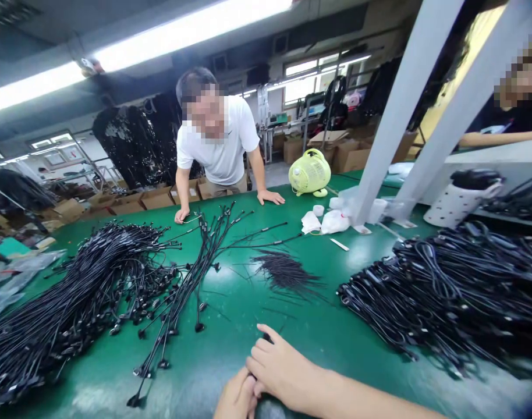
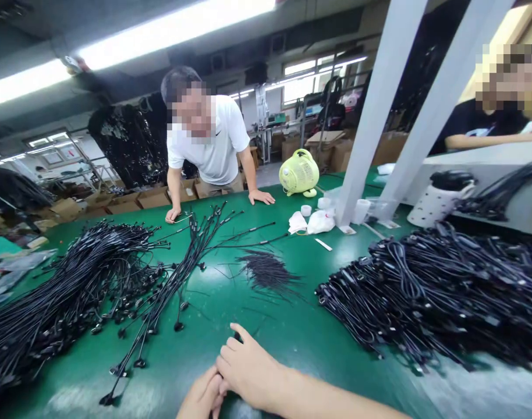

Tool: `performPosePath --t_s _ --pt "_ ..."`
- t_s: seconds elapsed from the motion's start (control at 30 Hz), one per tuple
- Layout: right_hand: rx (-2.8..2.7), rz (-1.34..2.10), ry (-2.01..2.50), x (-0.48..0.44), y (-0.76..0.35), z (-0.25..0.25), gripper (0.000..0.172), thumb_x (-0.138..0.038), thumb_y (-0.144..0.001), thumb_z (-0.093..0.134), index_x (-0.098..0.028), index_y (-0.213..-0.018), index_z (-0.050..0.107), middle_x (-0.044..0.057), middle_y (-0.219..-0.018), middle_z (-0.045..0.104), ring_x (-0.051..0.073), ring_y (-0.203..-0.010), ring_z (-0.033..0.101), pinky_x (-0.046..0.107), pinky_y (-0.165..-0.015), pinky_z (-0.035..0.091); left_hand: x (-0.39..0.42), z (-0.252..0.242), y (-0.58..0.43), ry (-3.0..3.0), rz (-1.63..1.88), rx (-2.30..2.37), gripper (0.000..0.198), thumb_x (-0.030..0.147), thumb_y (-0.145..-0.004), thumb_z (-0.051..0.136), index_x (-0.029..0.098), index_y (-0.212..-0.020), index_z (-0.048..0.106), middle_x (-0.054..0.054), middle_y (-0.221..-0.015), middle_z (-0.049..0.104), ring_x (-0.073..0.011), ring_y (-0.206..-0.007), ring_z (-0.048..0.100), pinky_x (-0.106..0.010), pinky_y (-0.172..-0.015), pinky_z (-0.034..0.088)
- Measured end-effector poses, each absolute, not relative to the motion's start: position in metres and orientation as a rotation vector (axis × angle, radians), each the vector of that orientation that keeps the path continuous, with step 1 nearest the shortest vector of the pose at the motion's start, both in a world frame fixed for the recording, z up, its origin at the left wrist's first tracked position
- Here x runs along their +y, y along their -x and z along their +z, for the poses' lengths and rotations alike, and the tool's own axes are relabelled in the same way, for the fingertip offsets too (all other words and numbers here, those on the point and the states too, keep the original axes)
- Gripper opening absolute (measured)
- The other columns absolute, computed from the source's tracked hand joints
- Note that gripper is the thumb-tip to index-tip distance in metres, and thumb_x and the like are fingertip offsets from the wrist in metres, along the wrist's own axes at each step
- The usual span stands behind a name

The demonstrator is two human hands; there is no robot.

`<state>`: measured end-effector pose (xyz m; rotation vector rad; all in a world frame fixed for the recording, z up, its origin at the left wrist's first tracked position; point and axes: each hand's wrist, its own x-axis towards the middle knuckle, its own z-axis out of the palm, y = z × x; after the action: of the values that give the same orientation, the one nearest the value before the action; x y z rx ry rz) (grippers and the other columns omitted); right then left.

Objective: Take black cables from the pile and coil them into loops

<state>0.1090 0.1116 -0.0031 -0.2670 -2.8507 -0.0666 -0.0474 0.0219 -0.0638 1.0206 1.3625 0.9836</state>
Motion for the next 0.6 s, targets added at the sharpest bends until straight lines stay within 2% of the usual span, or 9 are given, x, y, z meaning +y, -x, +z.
performPosePath --t_s 0.1,0.17,0.23,0.3,0.4,0.6 --pt "-2.883 -0.224 0.248 0.103 -0.116 -0.011 0.015 -0.031 -0.088 0.059 -0.016 -0.087 0.062 0.003 -0.074 0.061 0.02 -0.072 0.053 0.046 -0.099 0.041 0.018 -0.061 0.046 -1.189 0.83 1.357 0.078 0.089 -0.071 0.034 0.016 -0.087 0.056 0.005 -0.057 0.041 -0.0066 -0.042 0.027 -0.024 -0.043 0.022" --pt "-2.885 -0.214 0.304 0.093 -0.117 -0.011 0.01 -0.026 -0.084 0.063 -0.017 -0.081 0.061 0.003 -0.071 0.059 0.02 -0.067 0.051 0.041 -0.085 0.044 0.009 -0.047 0.048 -1.293 0.725 1.373 0.071 0.084 -0.078 0.028 0.018 -0.08 0.052 0.005 -0.056 0.04 -0.0087 -0.045 0.031 -0.025 -0.047 0.028" --pt "-2.905 -0.147 0.423 0.078 -0.118 -0.008 0.012 -0.022 -0.082 0.064 -0.017 -0.072 0.058 0.003 -0.065 0.058 0.019 -0.063 0.05 0.036 -0.069 0.039 -0.002 -0.027 0.052 -1.45 0.623 1.383 0.06 0.073 -0.088 0.027 0.019 -0.075 0.049 0.002 -0.059 0.044 -0.0119 -0.056 0.041 -0.026 -0.057 0.036" --pt "-2.853 -0.062 0.459 0.064 -0.126 -0.01 0.016 -0.022 -0.09 0.055 -0.016 -0.076 0.059 0.004 -0.07 0.06 0.019 -0.067 0.052 0.035 -0.068 0.034 -0.009 -0.011 0.052 -1.608 0.493 1.39 0.054 0.067 -0.091 0.028 0.019 -0.076 0.049 0.001 -0.064 0.048 -0.0138 -0.062 0.045 -0.027 -0.062 0.037" --pt "-2.74 0.096 0.552 0.043 -0.154 -0.028 0.023 -0.021 -0.098 0.042 -0.015 -0.085 0.061 0.006 -0.081 0.065 0.019 -0.073 0.054 0.036 -0.069 0.03 -0.01 -0.007 0.038 -1.717 0.226 1.409 0.044 0.057 -0.095 0.028 0.02 -0.085 0.05 0.003 -0.061 0.047 -0.0146 -0.059 0.046 -0.027 -0.061 0.036" --pt "-2.554 0.222 0.907 -0.02 -0.2 -0.067 0.023 -0.018 -0.098 0.04 -0.016 -0.087 0.061 0.004 -0.084 0.066 0.017 -0.075 0.056 0.034 -0.067 0.031 -0.029 -0.022 -0.003 -1.914 -0.073 1.355 0.038 0.053 -0.094 0.034 0.021 -0.08 0.049 0.004 -0.057 0.048 -0.0151 -0.054 0.047 -0.027 -0.059 0.035"
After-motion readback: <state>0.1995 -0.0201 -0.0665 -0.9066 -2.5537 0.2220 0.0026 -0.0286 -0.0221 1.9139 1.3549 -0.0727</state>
